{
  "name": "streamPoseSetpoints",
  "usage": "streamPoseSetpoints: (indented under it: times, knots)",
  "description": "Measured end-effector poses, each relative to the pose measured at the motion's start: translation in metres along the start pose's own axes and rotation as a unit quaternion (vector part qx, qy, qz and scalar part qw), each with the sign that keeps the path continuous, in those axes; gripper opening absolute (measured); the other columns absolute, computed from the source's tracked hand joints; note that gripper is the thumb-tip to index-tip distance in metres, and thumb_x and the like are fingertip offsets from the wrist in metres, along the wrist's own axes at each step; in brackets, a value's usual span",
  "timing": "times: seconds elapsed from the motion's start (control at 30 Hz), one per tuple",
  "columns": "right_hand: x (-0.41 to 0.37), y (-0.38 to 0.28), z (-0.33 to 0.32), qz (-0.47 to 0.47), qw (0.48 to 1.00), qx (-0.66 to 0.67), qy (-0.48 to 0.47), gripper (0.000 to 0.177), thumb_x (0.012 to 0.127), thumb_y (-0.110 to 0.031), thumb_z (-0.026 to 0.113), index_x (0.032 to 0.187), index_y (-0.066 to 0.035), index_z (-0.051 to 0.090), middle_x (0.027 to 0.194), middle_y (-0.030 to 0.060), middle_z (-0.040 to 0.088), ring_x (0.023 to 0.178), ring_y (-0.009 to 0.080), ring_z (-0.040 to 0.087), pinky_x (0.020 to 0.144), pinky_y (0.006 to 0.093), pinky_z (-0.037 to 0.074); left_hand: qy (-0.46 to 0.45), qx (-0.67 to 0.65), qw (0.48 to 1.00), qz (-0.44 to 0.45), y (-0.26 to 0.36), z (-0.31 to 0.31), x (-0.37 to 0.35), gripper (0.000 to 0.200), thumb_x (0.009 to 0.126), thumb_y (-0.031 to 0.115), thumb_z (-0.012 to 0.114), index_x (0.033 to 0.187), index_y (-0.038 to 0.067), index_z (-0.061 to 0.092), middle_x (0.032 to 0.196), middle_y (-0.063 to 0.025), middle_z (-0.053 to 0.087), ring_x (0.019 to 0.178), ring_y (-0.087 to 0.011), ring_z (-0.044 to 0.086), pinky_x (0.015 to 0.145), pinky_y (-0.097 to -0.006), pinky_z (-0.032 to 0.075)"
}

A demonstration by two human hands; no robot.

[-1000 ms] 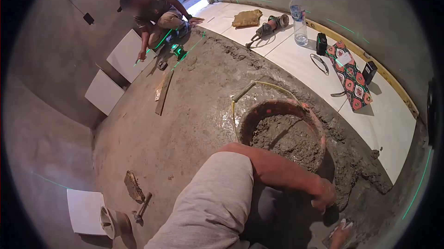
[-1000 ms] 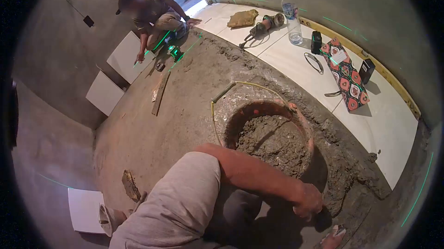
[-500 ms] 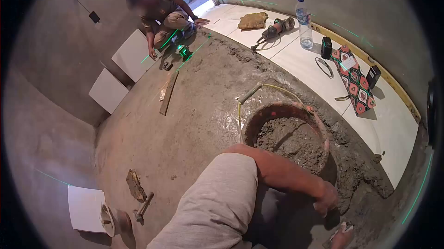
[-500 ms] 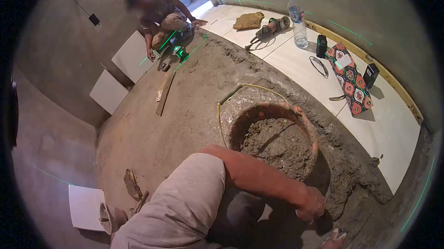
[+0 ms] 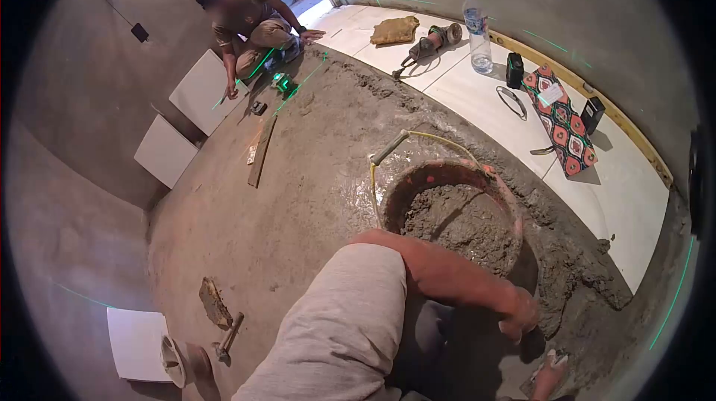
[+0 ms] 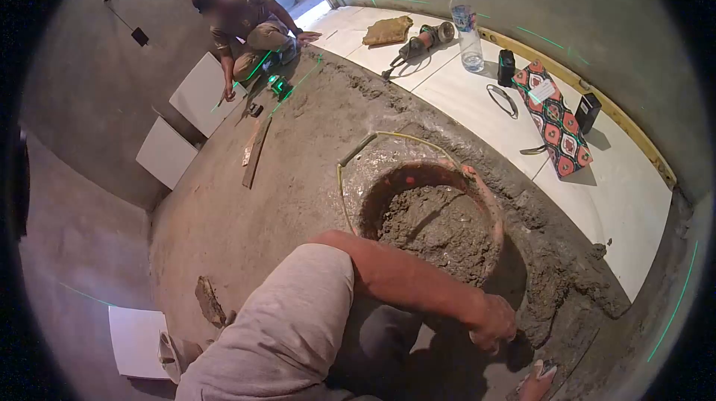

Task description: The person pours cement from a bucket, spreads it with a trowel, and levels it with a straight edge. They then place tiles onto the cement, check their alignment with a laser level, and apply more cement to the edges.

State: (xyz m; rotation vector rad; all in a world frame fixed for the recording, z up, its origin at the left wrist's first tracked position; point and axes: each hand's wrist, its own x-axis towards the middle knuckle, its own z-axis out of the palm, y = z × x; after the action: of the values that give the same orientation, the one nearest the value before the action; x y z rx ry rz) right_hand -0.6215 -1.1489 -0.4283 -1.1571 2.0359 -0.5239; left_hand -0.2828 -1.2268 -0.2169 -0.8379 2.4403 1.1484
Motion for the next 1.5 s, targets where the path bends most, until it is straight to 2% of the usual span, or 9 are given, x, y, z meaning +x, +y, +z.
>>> streamPoseSetpoints:
  times: [0.17, 0.33, 0.47, 0.53, 0.7, 0.83, 1.37, 1.43, 1.5]
  knots:
    - [-0.012, -0.022, -0.005, 0.018, 0.999, -0.018, -0.031, 0.064, 0.091, -0.032, 0.055, 0.133, 0.009, 0.029, 0.073, 0.0134, 0.054, 0.048, 0.0179, 0.049, 0.041, 0.0317, 0.038, 0.03, 0.0, 0.999, 0.016, -0.003, 0.007, 0.004, 0.038, 0.077, 0.037, 0.06, 0.095, 0.005, 0.068, 0.094, -0.0132, 0.066, 0.095, -0.0309, 0.06, 0.083, -0.0412, 0.047]
    - [-0.008, -0.014, -0.003, -0.068, 0.997, -0.028, -0.001, 0.062, 0.09, -0.031, 0.056, 0.131, 0.009, 0.033, 0.064, 0.0111, 0.051, 0.044, 0.0164, 0.047, 0.038, 0.0304, 0.037, -0.008, 0.01, 1.0, 0.006, 0.003, -0.003, -0.003, 0.037, 0.078, 0.036, 0.058, 0.097, 0.005, 0.066, 0.096, -0.015, 0.065, 0.097, -0.0331, 0.059, 0.085, -0.0423, 0.046]
    - [-0.034, -0.054, -0.007, 0.032, 0.996, 0.073, -0.031, 0.061, 0.088, -0.025, 0.059, 0.134, 0.004, 0.03, 0.071, 0.0088, 0.053, 0.047, 0.0153, 0.047, 0.037, 0.0296, 0.037, -0.022, 0.001, 1.0, 0.002, 0.001, -0.001, -0.002, 0.037, 0.079, 0.035, 0.059, 0.101, 0.005, 0.064, 0.099, -0.0172, 0.063, 0.099, -0.0349, 0.058, 0.086, -0.0436, 0.046]
    - [-0.044, -0.074, -0.013, 0.08, 0.989, 0.107, -0.066, 0.064, 0.086, -0.024, 0.062, 0.135, 0.004, 0.031, 0.105, 0.0166, 0.058, 0.071, 0.022, 0.058, 0.048, 0.0322, 0.046, 0.016, -0.016, 0.999, 0.042, -0.002, 0.0, -0.011, 0.04, 0.079, 0.036, 0.06, 0.104, 0.006, 0.062, 0.1, -0.0179, 0.063, 0.099, -0.0354, 0.058, 0.084, -0.0445, 0.046]
    - [-0.068, -0.118, -0.022, 0.014, 0.997, -0.04, -0.07, 0.064, 0.083, -0.036, 0.06, 0.126, 0.006, 0.04, 0.117, 0.0325, 0.049, 0.113, 0.0452, 0.044, 0.093, 0.0433, 0.038, -0.043, -0.041, 0.998, -0.004, 0.003, -0.009, -0.028, 0.048, 0.087, 0.04, 0.05, 0.124, 0.008, 0.051, 0.106, -0.0198, 0.06, 0.104, -0.0364, 0.055, 0.09, -0.0459, 0.042]
    - [-0.071, -0.109, -0.017, -0.025, 0.995, -0.094, 0.011, 0.065, 0.084, -0.039, 0.057, 0.127, 0.007, 0.039, 0.114, 0.0318, 0.052, 0.108, 0.0451, 0.049, 0.091, 0.0465, 0.04, -0.042, -0.029, 0.999, 0.0, -0.004, -0.002, -0.03, 0.05, 0.089, 0.042, 0.047, 0.127, 0.01, 0.049, 0.111, -0.0187, 0.059, 0.107, -0.0349, 0.054, 0.095, -0.0423, 0.04]
    - [-0.066, -0.101, -0.016, -0.016, 0.999, 0.006, -0.047, 0.066, 0.085, -0.04, 0.056, 0.127, 0.009, 0.038, 0.114, 0.0308, 0.053, 0.108, 0.0451, 0.05, 0.089, 0.0461, 0.041, -0.061, -0.042, 0.997, -0.025, 0.003, -0.005, -0.023, 0.051, 0.087, 0.044, 0.049, 0.124, 0.01, 0.05, 0.112, -0.0179, 0.059, 0.106, -0.0361, 0.054, 0.092, -0.0445, 0.042]
    - [-0.063, -0.08, -0.002, -0.037, 0.997, -0.05, 0.038, 0.053, 0.084, -0.035, 0.06, 0.115, 0.006, 0.046, 0.108, 0.0277, 0.057, 0.106, 0.0435, 0.051, 0.084, 0.0446, 0.042, -0.055, -0.031, 0.998, -0.001, 0.002, -0.003, -0.017, 0.047, 0.085, 0.043, 0.051, 0.118, 0.009, 0.054, 0.11, -0.018, 0.059, 0.104, -0.0368, 0.054, 0.09, -0.0447, 0.043]
    - [-0.064, -0.112, -0.024, -0.051, 0.996, -0.011, -0.067, 0.057, 0.086, -0.025, 0.06, 0.126, 0.009, 0.04, 0.115, 0.0264, 0.054, 0.103, 0.0376, 0.054, 0.088, 0.0403, 0.042, -0.019, -0.033, 0.999, 0.028, -0.005, 0.009, -0.007, 0.042, 0.081, 0.038, 0.056, 0.11, 0.007, 0.058, 0.102, -0.0192, 0.061, 0.1, -0.0381, 0.056, 0.086, -0.0465, 0.045]
